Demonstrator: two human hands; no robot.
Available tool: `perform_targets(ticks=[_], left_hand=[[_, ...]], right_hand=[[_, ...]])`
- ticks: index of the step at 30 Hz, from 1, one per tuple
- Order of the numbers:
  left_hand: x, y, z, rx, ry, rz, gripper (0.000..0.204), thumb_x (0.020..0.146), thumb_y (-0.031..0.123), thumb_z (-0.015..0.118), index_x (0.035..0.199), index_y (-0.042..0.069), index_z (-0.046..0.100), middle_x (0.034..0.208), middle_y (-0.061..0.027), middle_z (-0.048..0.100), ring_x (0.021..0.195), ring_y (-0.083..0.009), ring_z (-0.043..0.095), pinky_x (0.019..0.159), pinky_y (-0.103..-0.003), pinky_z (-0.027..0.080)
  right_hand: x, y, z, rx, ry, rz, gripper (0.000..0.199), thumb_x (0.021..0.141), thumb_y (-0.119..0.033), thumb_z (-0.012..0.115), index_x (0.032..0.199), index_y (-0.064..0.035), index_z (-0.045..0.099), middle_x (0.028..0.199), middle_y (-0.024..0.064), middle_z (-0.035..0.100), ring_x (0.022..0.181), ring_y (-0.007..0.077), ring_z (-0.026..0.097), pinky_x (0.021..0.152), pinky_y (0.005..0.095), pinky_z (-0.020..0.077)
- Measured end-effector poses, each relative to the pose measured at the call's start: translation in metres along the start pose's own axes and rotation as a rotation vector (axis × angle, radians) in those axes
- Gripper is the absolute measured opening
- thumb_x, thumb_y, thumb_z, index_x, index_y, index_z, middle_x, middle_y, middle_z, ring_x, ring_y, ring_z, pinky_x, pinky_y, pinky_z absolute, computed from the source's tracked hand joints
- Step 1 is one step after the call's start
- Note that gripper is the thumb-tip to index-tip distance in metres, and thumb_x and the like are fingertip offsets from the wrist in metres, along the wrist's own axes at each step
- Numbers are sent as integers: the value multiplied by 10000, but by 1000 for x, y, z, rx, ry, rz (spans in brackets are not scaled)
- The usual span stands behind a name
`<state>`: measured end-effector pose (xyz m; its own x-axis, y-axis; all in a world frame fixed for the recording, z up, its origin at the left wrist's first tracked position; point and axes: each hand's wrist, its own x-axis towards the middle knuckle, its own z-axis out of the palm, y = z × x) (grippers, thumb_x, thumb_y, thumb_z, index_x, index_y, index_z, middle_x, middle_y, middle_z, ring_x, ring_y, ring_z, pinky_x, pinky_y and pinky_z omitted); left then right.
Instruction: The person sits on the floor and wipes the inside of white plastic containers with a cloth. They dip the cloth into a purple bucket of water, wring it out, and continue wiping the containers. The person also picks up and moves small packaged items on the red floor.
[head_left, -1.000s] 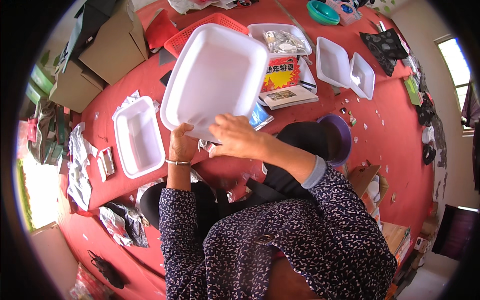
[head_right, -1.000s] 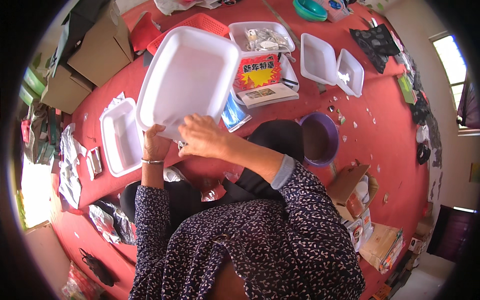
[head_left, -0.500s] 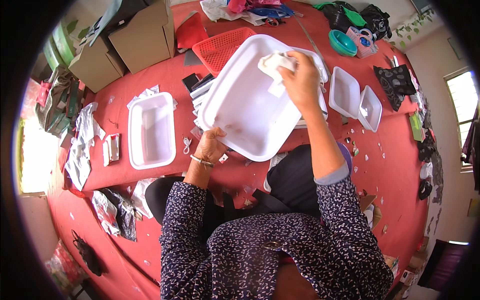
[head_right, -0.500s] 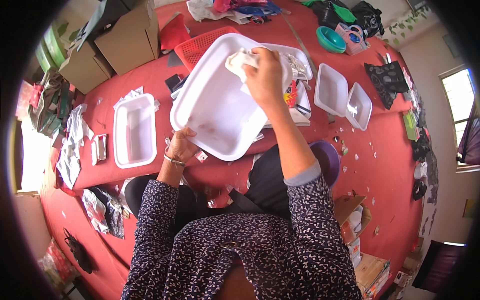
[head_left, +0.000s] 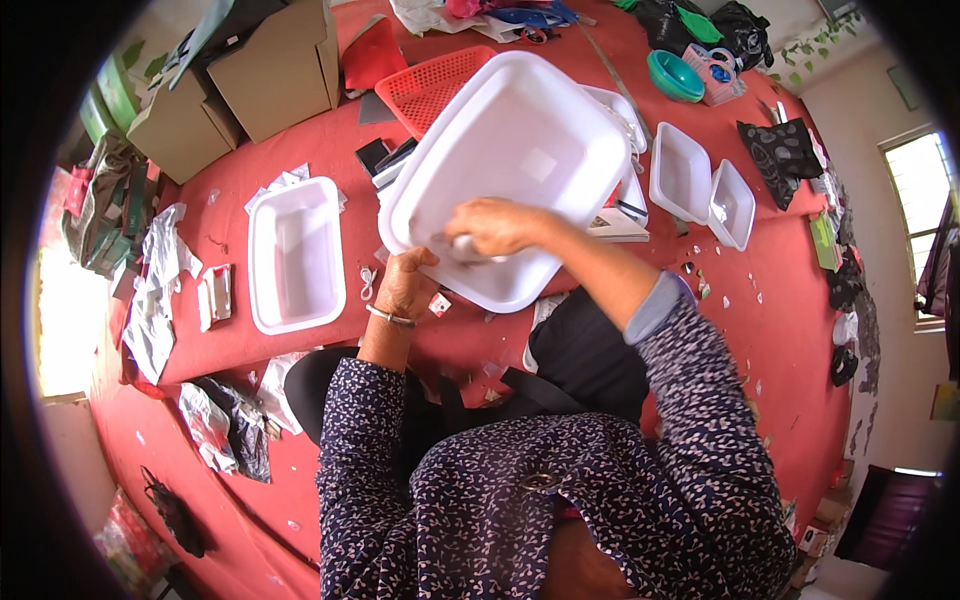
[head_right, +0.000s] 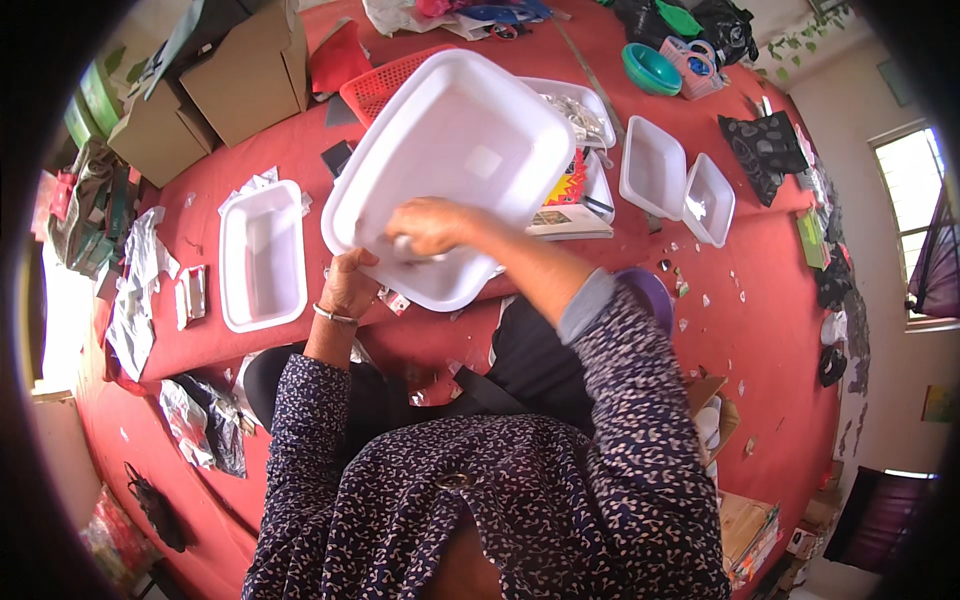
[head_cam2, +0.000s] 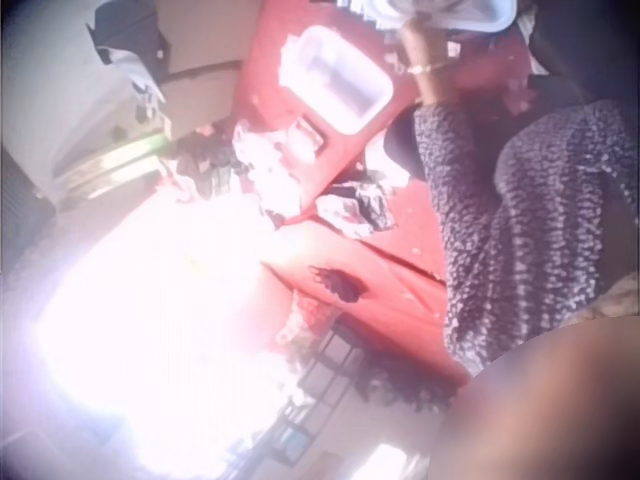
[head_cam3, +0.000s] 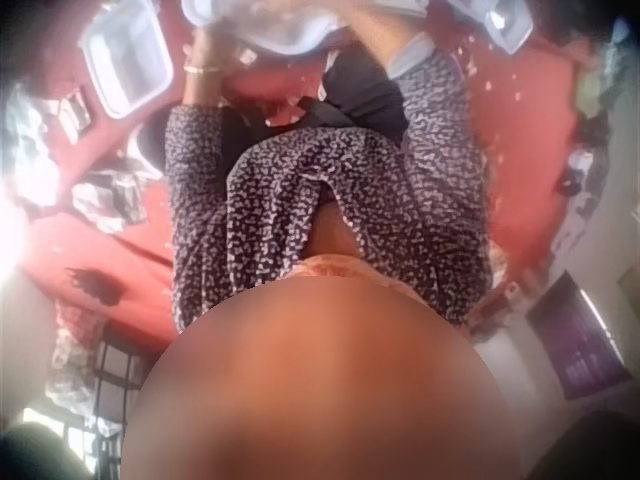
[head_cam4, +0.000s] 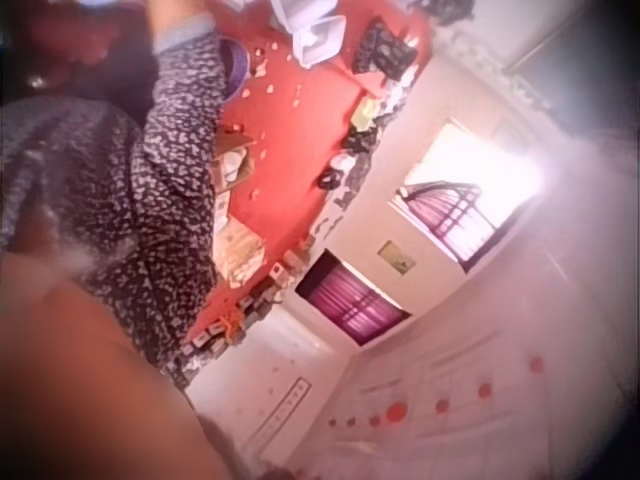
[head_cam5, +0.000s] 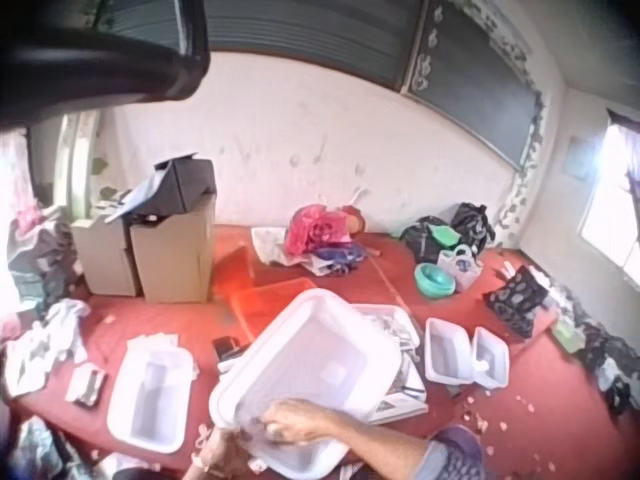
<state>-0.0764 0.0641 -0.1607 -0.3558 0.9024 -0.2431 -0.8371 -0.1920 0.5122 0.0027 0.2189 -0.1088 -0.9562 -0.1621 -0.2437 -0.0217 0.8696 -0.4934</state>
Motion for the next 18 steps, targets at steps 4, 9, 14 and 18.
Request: perform_targets(ticks=[4, 9, 14, 18], left_hand=[[3, 3, 0, 49, -48, -30, 595, 593, -80, 358, 1188, -53, 370, 1081, -176, 516, 972, -330, 525, 843, -433, 450], [5, -4, 1, 44, -17, -136, 600, 596, -74, 349, 1194, -39, 361, 1055, -201, 516, 951, -341, 528, 854, -460, 435], [6, -6, -11, -81, -17, -250, 620, 597, -21, 397, 1213, 35, 348, 1035, -208, 508, 942, -389, 519, 862, -530, 406], [11, -14, -10, -162, -104, -284, 605, 602, 7, 418, 1204, 36, 360, 1049, -192, 507, 964, -365, 522, 843, -543, 410]], right_hand=[[-41, -7, -44, -165, -401, 284, 313, 616, 32, 542, 895, -78, 632, 864, 144, 613, 822, 266, 585, 655, 373, 463], [-81, 32, -83, -1312, 54, 424, 101, 668, -70, 574, 745, -89, 636, 830, 55, 569, 782, 171, 582, 572, 291, 478], [-107, 4, -123, -749, 989, 413, 216, 703, -28, 519, 896, -103, 578, 950, 44, 535, 794, 251, 561, 644, 330, 483], [-118, 10, -143, -643, 1378, 443, 174, 700, -80, 541, 873, -82, 561, 869, 92, 528, 757, 272, 561, 647, 384, 458]])
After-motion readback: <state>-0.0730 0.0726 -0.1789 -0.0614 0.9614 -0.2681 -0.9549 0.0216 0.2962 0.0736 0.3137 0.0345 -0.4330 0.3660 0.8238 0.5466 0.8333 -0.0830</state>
